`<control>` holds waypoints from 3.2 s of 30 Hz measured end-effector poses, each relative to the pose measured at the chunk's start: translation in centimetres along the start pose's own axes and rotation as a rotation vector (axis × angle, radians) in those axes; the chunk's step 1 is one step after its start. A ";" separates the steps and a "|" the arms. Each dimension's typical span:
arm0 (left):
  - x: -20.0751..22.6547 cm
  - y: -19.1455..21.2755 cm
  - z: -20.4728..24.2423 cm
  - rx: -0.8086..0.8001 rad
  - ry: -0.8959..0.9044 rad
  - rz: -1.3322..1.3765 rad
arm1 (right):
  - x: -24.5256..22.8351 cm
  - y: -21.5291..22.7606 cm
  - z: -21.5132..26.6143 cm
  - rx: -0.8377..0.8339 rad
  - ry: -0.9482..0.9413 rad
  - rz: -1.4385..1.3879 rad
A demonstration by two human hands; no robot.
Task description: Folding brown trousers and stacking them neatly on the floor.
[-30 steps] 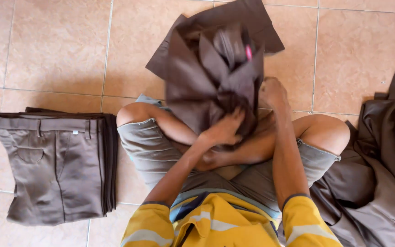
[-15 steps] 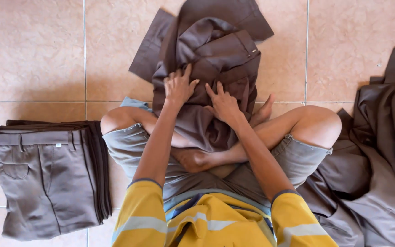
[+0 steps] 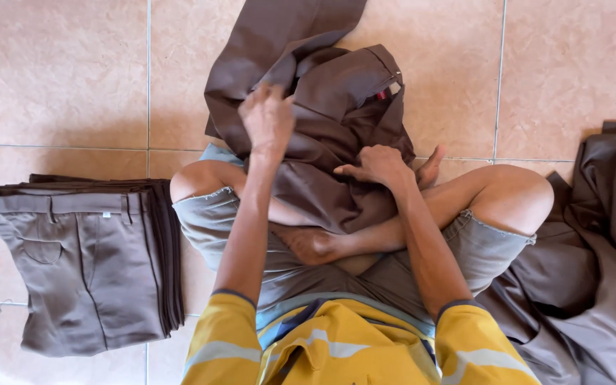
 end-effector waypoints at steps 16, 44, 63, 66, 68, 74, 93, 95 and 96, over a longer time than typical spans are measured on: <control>5.7 -0.7 9.8 -0.296 0.176 0.696 | 8.0 4.9 1.7 0.808 0.157 -0.470; 6.9 9.9 11.6 -0.118 -0.151 0.925 | -1.5 3.8 15.0 0.656 0.442 -0.526; -6.7 0.2 7.0 0.118 0.526 1.388 | 3.4 3.7 10.1 0.793 0.496 -0.762; -9.2 -5.7 8.6 0.240 0.749 1.588 | 5.3 1.5 9.0 0.608 0.254 -0.655; -8.5 -5.3 8.6 0.243 0.755 1.606 | 5.5 0.4 8.2 0.677 0.301 -0.626; -7.8 -4.6 8.4 0.260 0.754 1.621 | -0.2 4.3 13.0 0.798 0.533 -0.650; 3.3 21.1 2.3 -0.003 -0.043 1.345 | 0.6 9.7 10.5 0.443 0.313 -0.568; 3.3 22.0 2.2 0.025 -0.043 1.333 | -0.4 9.0 9.5 0.427 0.364 -0.445; 3.1 22.5 2.2 0.050 -0.043 1.324 | -1.0 8.6 8.9 0.410 0.410 -0.322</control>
Point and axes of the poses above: each hand's wrist, its own z-axis away from the middle knuckle, its own y-axis out of the back of the hand, x = y × z, the point moved 3 cm from there along -z, towards the middle knuckle, and after that the axes turned 4 degrees about -x, right-handed, at the moved point
